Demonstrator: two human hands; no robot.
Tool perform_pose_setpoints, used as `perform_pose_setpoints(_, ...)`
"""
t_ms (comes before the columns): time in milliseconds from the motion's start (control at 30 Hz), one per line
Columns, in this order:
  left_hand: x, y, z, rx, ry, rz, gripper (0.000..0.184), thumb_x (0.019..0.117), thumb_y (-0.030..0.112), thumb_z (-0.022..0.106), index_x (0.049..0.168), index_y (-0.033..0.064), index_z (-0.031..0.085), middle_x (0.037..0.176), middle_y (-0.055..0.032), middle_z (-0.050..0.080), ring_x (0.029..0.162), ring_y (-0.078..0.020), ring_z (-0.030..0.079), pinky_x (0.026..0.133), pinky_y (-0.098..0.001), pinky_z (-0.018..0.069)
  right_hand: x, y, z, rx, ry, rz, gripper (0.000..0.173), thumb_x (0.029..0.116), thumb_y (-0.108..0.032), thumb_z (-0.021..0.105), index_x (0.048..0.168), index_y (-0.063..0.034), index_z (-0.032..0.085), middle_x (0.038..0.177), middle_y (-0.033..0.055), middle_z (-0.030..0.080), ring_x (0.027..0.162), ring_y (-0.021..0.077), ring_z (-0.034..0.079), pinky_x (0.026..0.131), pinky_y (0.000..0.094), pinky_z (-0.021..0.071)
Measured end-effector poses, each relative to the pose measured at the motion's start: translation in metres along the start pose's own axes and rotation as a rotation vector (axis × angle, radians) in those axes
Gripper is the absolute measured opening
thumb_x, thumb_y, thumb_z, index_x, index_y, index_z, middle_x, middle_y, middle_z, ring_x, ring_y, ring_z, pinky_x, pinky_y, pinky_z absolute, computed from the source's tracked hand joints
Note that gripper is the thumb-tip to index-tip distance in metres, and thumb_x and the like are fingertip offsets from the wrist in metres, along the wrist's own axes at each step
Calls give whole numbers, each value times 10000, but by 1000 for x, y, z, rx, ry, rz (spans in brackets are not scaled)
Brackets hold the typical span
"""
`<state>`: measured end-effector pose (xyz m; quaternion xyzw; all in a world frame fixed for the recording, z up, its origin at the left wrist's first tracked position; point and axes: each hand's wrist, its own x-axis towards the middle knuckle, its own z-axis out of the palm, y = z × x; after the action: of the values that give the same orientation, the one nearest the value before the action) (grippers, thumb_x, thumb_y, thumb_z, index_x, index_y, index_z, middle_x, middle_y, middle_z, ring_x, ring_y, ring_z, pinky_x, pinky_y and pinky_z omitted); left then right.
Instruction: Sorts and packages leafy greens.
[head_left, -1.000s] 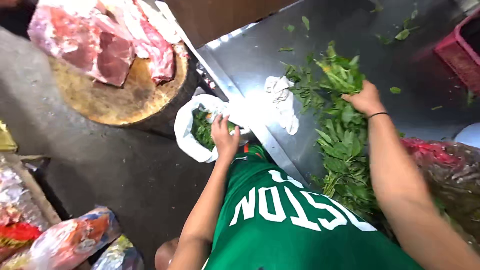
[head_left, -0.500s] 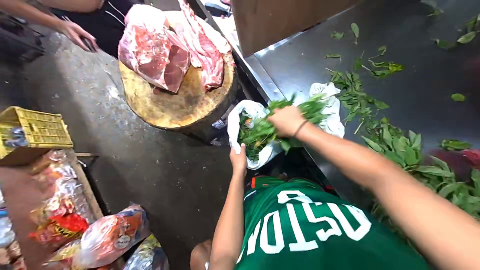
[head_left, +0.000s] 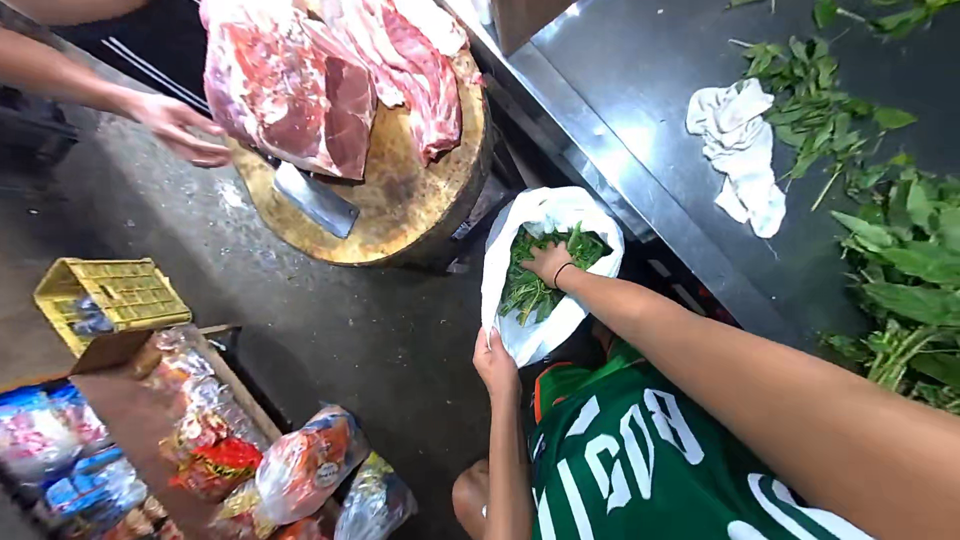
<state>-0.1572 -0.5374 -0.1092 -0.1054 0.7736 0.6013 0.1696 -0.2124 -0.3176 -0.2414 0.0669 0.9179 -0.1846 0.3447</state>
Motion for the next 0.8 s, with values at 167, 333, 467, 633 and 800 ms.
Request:
perform_pose_setpoints(167,-11,10,-12,114,-124,0,279,1075,109,485,1244,-21,665,1020,-119,746,875,-177,739,806,-388,640,26,37,6,127,-15,185,689,829,41,737,1448,-223,587,1460,293,516,1303,616,451,941,807,418)
perform_pose_setpoints(333,0,19,-9,160,-272,-4,329,1092,152,458,1342,-5,602,1104,-123,731,954,-186,731,872,-400,630,33,39,-6,156,64,179,578,894,42,672,1434,-150,600,1486,255,515,1385,560,410,1018,773,403)
perform_pose_setpoints(467,28,28,-23,153,-356,-19,435,1051,97,543,1479,26,500,1209,-138,715,1045,-199,722,935,-399,607,-19,5,-33,90,240,-14,819,701,-115,901,1432,-348,613,1651,211,312,1464,662,124,1014,948,40)
perform_pose_setpoints(633,52,14,-37,323,-406,-51,503,955,151,700,1431,69,556,1081,-151,698,871,-230,695,740,-433,609,-149,5,-97,298,479,-185,389,963,-244,694,1348,-279,649,1610,65,419,1496,374,351,1177,680,305)
perform_pose_setpoints(800,76,21,-25,654,-340,318,850,876,291,772,1573,44,351,1453,-280,483,1263,-411,538,1009,-576,487,-213,130,-76,433,987,520,330,990,-293,647,1312,-240,691,1427,87,586,1280,338,570,1001,581,512)
